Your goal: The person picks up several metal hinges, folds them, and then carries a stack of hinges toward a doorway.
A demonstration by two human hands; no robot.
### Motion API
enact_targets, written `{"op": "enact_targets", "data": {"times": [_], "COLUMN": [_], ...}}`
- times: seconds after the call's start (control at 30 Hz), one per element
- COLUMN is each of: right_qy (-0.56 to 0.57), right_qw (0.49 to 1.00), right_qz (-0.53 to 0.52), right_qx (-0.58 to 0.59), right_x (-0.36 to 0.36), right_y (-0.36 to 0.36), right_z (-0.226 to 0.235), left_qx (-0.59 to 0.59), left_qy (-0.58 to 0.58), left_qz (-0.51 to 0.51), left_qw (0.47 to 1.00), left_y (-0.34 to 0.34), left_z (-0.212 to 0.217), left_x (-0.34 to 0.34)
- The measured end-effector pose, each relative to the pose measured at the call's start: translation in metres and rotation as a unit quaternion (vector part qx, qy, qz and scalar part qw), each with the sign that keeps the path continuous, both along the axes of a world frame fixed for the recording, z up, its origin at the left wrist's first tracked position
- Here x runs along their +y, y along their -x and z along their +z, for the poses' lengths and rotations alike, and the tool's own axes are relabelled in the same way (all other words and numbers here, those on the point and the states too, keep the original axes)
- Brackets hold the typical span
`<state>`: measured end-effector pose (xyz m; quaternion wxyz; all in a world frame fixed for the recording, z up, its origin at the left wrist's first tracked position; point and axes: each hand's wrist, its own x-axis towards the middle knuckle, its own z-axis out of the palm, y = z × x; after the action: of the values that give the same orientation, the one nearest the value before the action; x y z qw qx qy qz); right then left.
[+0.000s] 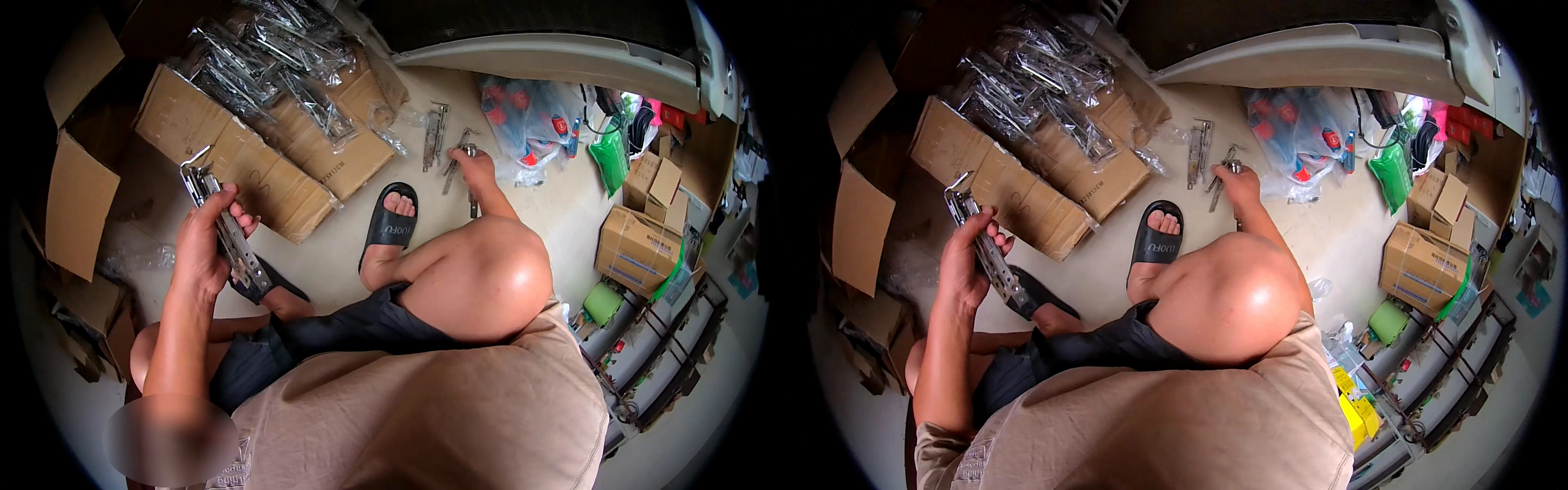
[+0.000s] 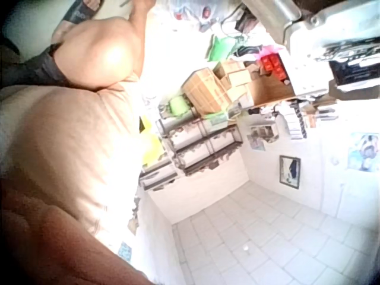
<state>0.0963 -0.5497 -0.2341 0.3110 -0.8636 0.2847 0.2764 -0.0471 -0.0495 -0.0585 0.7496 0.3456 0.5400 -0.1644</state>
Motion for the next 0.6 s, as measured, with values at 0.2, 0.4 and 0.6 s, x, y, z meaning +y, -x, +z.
{"op": "enact_targets", "data": {"times": [0.2,0.4,0.6], "right_qy": [-0.171,-0.173,-0.248], "right_qw": [0.977,0.945,0.864], "right_qz": [-0.085,0.221,0.404], "right_qx": [0.092,0.168,0.168], "right_x": [-0.003,0.112,0.245], "right_y": [-0.028,-0.063,-0.069], "right_z": [0.044,0.187,0.279], "left_qx": [-0.028,-0.096,-0.175], "left_qy": [0.043,0.116,0.177], "left_qz": [-0.005,-0.015,0.009], "left_qw": [0.999,0.989,0.968], "left_y": [-0.012,-0.018,-0.013], "left_z": [0.004,0.011,0.021], "left_x": [-0.006,-0.019,-0.032]}}
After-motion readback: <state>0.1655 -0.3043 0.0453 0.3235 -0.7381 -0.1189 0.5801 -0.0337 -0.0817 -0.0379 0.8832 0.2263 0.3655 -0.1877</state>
